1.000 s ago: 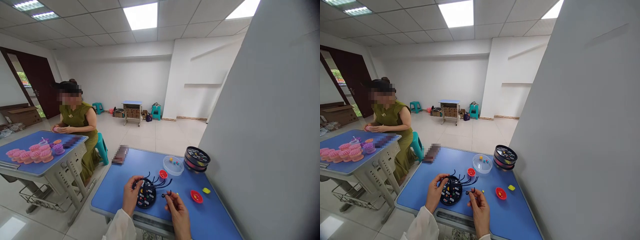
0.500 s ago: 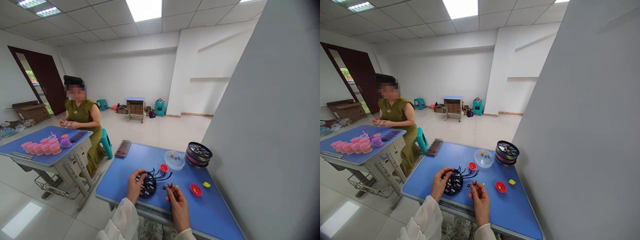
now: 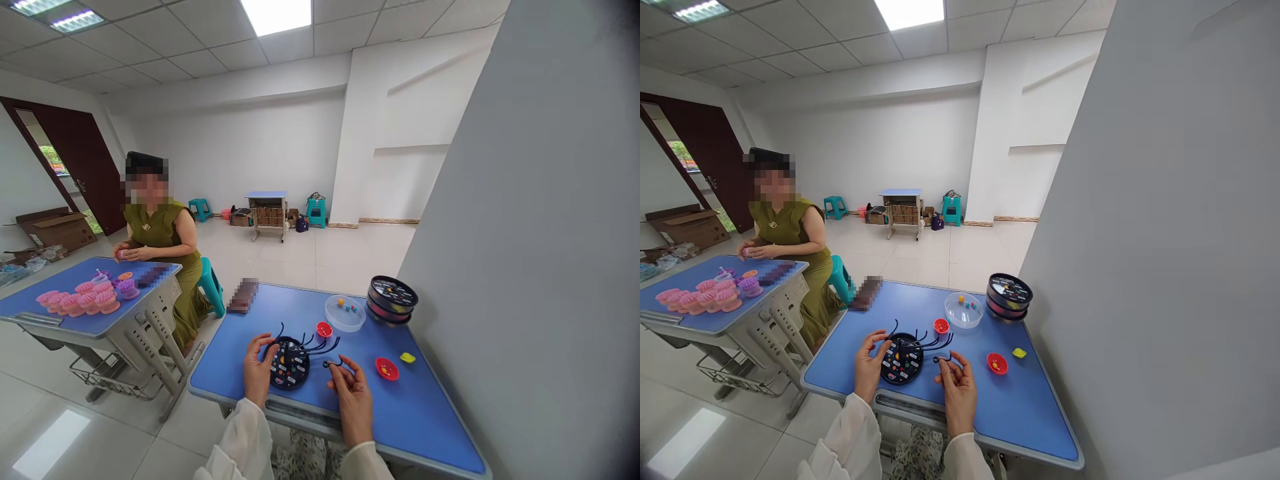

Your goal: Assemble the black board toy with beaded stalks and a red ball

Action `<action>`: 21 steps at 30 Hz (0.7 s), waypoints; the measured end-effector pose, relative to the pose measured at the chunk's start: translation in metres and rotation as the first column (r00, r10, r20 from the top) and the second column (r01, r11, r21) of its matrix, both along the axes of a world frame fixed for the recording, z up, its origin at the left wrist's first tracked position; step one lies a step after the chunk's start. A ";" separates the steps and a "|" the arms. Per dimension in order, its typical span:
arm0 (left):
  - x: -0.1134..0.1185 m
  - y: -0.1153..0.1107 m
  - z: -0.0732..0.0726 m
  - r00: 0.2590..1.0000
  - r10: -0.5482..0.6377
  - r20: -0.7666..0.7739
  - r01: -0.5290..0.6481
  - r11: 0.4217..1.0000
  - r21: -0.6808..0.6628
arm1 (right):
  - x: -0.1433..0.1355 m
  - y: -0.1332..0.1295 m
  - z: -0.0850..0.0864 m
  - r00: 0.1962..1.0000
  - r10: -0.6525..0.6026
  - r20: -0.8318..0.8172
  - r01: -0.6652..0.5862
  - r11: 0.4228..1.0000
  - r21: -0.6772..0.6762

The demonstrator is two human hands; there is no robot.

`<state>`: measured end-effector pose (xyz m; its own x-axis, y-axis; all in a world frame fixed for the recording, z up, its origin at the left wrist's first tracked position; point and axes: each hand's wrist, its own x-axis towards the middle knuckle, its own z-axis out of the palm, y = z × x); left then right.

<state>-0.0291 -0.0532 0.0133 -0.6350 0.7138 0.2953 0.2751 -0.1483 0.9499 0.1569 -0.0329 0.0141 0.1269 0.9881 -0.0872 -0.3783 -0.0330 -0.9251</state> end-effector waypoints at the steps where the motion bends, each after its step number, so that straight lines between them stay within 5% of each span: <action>1: 0.000 0.000 0.000 1.000 -0.003 -0.003 0.003 1.000 0.003 | 0.000 0.000 0.000 1.000 0.003 0.005 -0.003 1.000 0.004; 21: 0.004 0.004 0.003 0.999 -0.007 -0.035 0.008 0.999 0.034 | 0.000 -0.004 0.007 0.999 0.052 -0.003 -0.052 0.999 0.004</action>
